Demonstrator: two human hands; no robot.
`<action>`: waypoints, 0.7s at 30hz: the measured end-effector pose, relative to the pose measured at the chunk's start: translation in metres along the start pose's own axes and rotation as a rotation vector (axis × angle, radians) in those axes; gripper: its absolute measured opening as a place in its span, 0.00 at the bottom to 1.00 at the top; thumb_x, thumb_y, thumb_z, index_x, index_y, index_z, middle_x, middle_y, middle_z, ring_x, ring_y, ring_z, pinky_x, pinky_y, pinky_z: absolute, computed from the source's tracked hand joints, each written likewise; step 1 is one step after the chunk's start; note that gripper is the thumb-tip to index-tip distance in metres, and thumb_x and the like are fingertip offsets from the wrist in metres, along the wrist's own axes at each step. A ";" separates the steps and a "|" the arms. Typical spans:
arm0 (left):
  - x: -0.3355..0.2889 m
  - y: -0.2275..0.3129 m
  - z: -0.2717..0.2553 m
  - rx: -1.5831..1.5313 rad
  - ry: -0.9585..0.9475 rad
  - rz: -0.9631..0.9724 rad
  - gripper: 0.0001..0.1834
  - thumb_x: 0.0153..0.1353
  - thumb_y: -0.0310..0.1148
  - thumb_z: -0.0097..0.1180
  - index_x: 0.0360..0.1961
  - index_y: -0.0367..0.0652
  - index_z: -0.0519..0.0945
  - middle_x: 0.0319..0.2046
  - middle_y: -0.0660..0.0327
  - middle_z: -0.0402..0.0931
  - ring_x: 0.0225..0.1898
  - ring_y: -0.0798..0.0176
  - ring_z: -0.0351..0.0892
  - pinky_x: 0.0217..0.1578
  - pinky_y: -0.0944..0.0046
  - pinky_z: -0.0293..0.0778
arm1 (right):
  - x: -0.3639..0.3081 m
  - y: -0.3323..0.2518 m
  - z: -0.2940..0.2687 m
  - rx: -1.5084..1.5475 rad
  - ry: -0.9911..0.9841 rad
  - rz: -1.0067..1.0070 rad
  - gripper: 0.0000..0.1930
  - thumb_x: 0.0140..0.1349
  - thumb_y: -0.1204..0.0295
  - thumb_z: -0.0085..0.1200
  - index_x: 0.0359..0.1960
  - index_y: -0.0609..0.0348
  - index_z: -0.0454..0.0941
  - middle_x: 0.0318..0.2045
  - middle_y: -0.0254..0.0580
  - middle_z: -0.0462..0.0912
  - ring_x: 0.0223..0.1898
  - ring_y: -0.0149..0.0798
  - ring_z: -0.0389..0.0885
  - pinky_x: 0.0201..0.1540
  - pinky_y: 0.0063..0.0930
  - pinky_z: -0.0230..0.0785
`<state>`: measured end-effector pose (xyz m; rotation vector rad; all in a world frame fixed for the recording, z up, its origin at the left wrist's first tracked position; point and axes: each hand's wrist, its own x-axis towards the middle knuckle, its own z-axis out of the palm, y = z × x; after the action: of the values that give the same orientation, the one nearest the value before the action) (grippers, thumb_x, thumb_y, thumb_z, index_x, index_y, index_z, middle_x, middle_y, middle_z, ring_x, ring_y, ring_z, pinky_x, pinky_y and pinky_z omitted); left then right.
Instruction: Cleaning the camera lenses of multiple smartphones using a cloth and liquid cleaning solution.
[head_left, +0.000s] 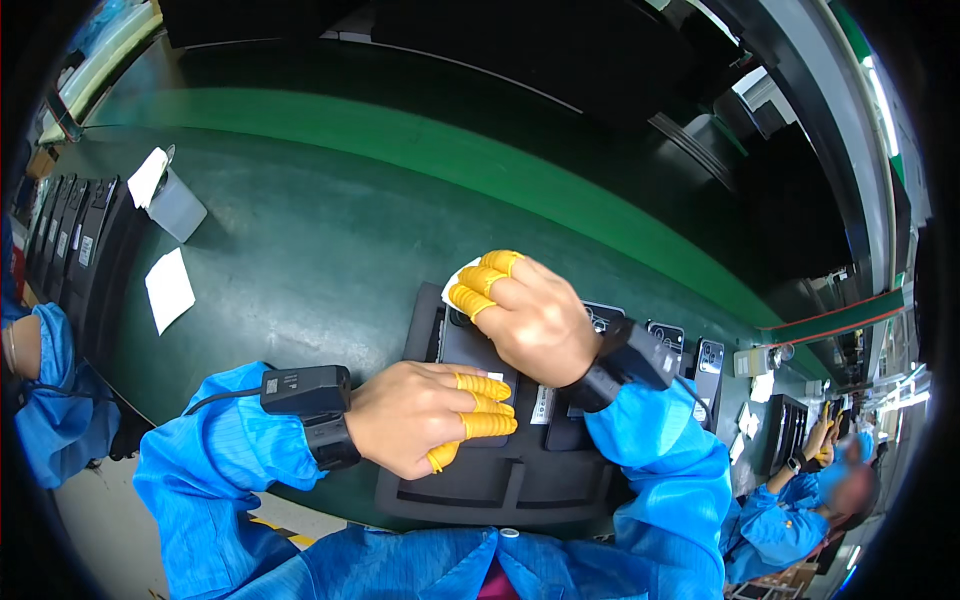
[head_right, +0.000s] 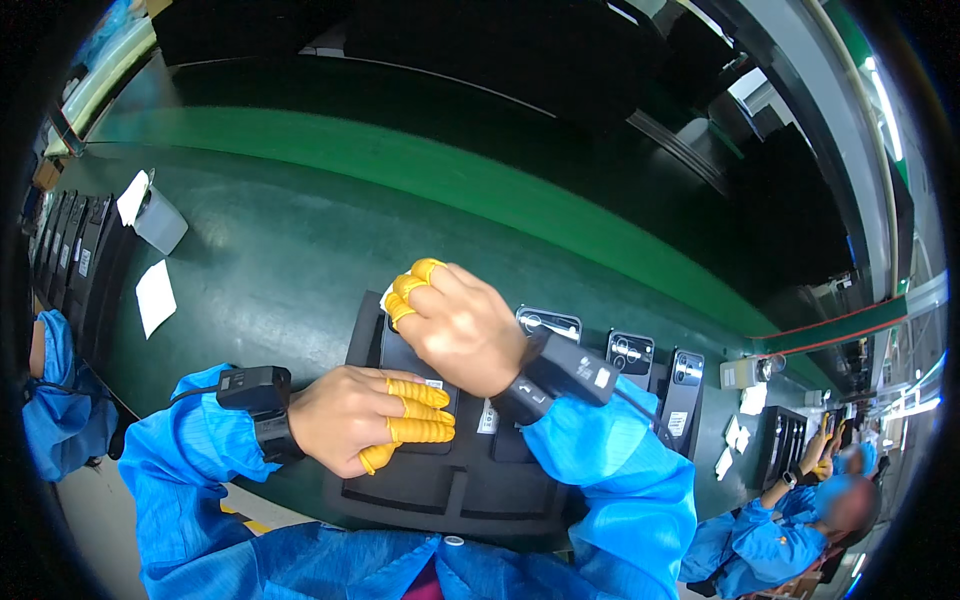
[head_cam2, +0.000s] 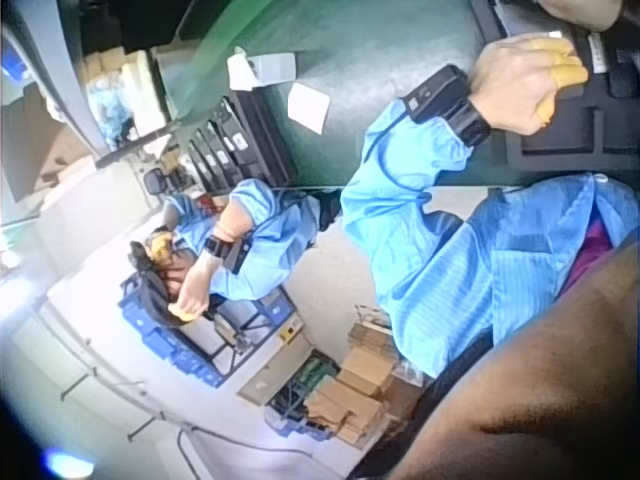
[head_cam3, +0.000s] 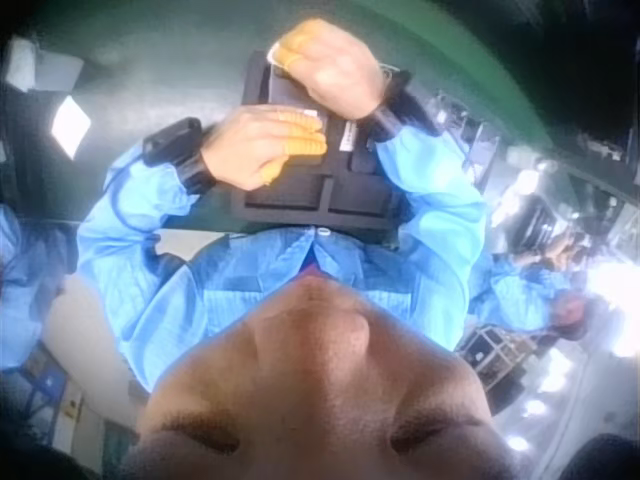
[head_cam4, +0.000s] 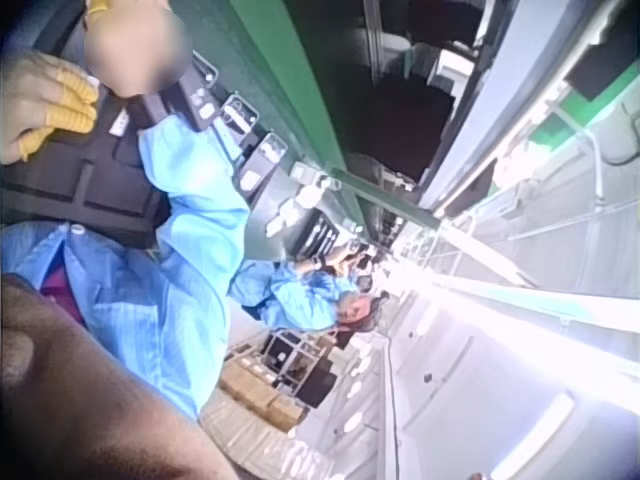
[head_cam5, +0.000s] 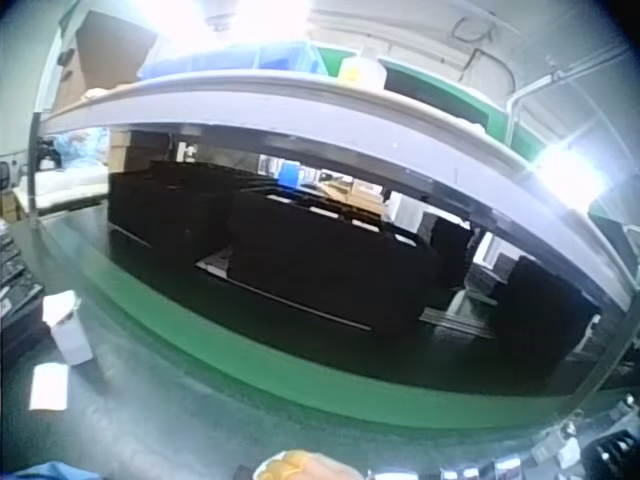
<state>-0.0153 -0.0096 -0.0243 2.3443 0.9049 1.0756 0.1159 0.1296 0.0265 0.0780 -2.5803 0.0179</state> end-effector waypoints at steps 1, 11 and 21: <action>0.000 0.000 0.000 0.002 0.001 -0.001 0.27 0.39 0.26 0.55 0.47 0.43 0.80 0.41 0.57 0.80 0.53 0.55 0.76 0.58 0.56 0.71 | -0.002 -0.003 0.002 -0.011 -0.018 0.008 0.11 0.41 0.75 0.56 0.29 0.63 0.80 0.32 0.40 0.78 0.39 0.42 0.77 0.43 0.32 0.73; 0.002 0.003 -0.002 -0.004 -0.035 -0.040 0.30 0.36 0.26 0.56 0.48 0.44 0.80 0.44 0.56 0.79 0.55 0.54 0.75 0.58 0.57 0.71 | -0.003 -0.008 -0.005 -0.012 -0.081 0.041 0.16 0.40 0.77 0.56 0.36 0.63 0.82 0.36 0.41 0.81 0.40 0.43 0.79 0.45 0.33 0.74; 0.000 0.001 0.002 0.002 -0.009 -0.002 0.30 0.36 0.26 0.57 0.48 0.43 0.80 0.43 0.56 0.79 0.55 0.53 0.75 0.58 0.57 0.71 | -0.024 -0.014 -0.015 -0.060 -0.070 0.096 0.14 0.38 0.77 0.57 0.31 0.65 0.81 0.29 0.41 0.77 0.36 0.42 0.77 0.41 0.33 0.75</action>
<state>-0.0129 -0.0104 -0.0247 2.3474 0.9047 1.0630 0.1453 0.1177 0.0261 -0.0688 -2.6500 -0.0277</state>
